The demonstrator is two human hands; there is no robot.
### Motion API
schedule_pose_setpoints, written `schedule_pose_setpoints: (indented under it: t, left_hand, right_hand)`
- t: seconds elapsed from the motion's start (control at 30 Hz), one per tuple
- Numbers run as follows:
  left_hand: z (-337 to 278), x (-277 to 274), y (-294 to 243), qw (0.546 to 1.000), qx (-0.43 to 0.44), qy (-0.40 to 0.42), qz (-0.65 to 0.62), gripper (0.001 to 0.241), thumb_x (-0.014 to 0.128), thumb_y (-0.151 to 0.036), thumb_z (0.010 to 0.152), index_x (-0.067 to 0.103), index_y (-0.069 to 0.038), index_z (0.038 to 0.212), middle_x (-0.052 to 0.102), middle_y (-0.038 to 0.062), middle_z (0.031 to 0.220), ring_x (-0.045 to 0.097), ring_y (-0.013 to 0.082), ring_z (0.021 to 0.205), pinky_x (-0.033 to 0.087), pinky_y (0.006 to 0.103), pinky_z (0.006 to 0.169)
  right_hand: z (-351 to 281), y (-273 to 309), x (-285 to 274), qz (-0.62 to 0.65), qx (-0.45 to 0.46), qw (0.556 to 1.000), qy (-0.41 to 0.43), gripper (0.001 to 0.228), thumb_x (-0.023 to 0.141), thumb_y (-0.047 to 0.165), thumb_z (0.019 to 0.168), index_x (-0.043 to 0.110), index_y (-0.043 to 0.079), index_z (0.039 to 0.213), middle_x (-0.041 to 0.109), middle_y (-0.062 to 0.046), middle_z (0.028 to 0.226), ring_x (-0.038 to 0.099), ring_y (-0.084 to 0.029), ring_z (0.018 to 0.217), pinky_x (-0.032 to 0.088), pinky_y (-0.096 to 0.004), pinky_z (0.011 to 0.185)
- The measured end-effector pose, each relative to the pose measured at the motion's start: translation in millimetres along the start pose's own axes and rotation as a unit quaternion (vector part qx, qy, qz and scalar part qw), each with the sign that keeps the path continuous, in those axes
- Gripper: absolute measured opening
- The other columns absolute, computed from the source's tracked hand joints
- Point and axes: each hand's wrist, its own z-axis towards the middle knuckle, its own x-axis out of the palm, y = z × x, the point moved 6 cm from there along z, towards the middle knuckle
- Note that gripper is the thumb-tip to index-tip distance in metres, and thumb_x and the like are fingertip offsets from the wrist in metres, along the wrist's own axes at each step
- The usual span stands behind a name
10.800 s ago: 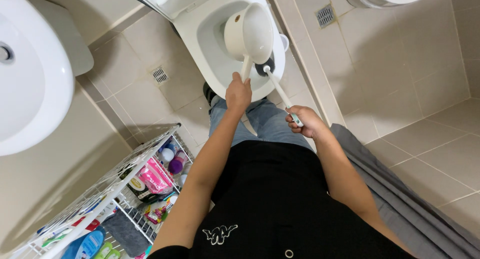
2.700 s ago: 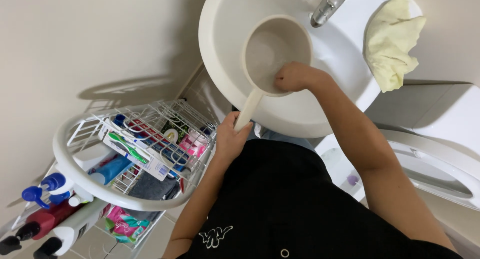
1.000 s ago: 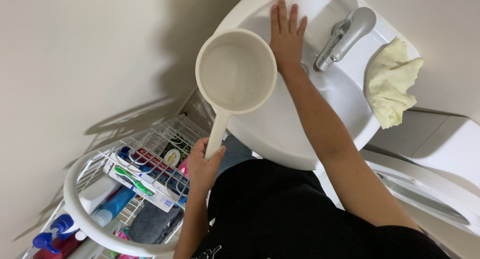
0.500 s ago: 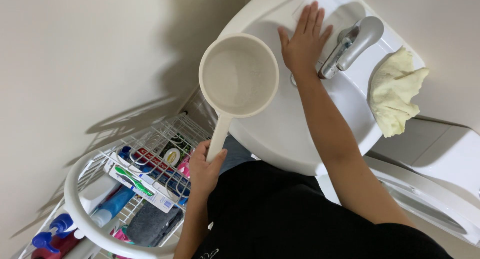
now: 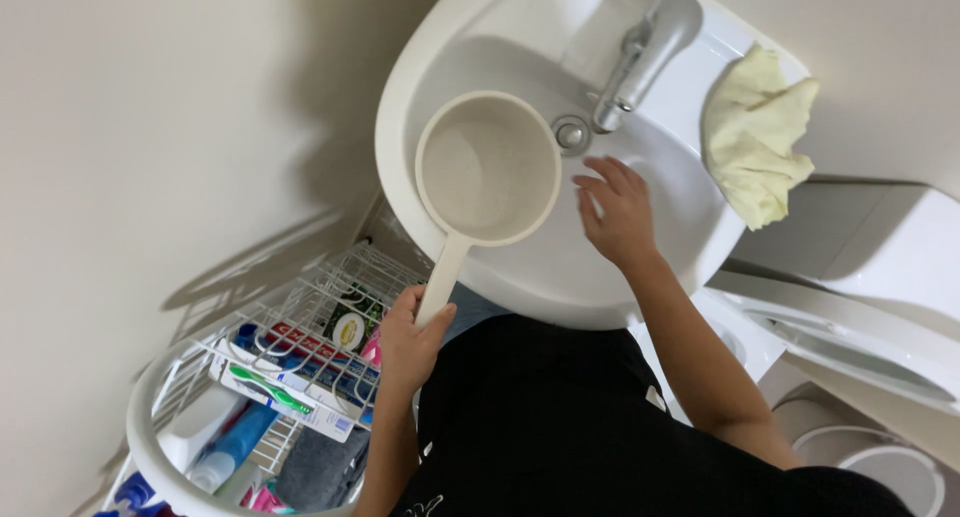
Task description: The person scrubs the inside of a toilet bowl using a toilet brush. They then rinse the brush and a small white bowl under a sink faucet.
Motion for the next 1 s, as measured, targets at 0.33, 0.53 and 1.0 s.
schedule_pose_setpoints:
  t: [0.33,0.53,1.0]
  left_hand:
    - [-14.8,65.4,-21.4,0.990,0.044,0.117,0.063,0.033,0.072,-0.018,0.082,0.069,0.000,0.109,0.073,0.010,0.088,0.064,0.0173,0.075,0.053,0.0291,0.072]
    - [-30.2,107.0,-29.7,0.983,0.063,0.154,0.074,0.032,0.072,-0.017,0.083,0.067,0.000,0.110,0.073,0.010,0.089,0.063,0.0166,0.075,0.052,0.0287,0.072]
    - [-61.7,161.7,-83.3,0.970,0.137,0.169,0.110,0.033,0.070,-0.020,0.086,0.066,0.002,0.110,0.069,0.008,0.080,0.057,0.0149,0.066,0.048,0.0279,0.063]
  right_hand:
    - [-32.3,-97.8,-102.9,-0.214,0.266,0.934,-0.109,0.086,0.094,0.018,0.089,0.041,0.012,0.156,0.044,-0.020,0.149,0.043,-0.041,0.120,0.035,-0.056,0.100]
    - [-45.3,-105.3,-138.8,-0.250,0.251,0.925,-0.137,0.033,0.082,0.015,0.084,0.066,0.005,0.111,0.065,-0.011,0.102,0.047,-0.030,0.095,0.032,-0.044,0.087]
    - [-182.0,-172.3,-290.2,-0.266,0.347,0.853,-0.285,0.025,0.069,-0.007,0.092,0.060,-0.002,0.114,0.062,-0.014,0.108,0.045,-0.029,0.100,0.030,-0.044,0.093]
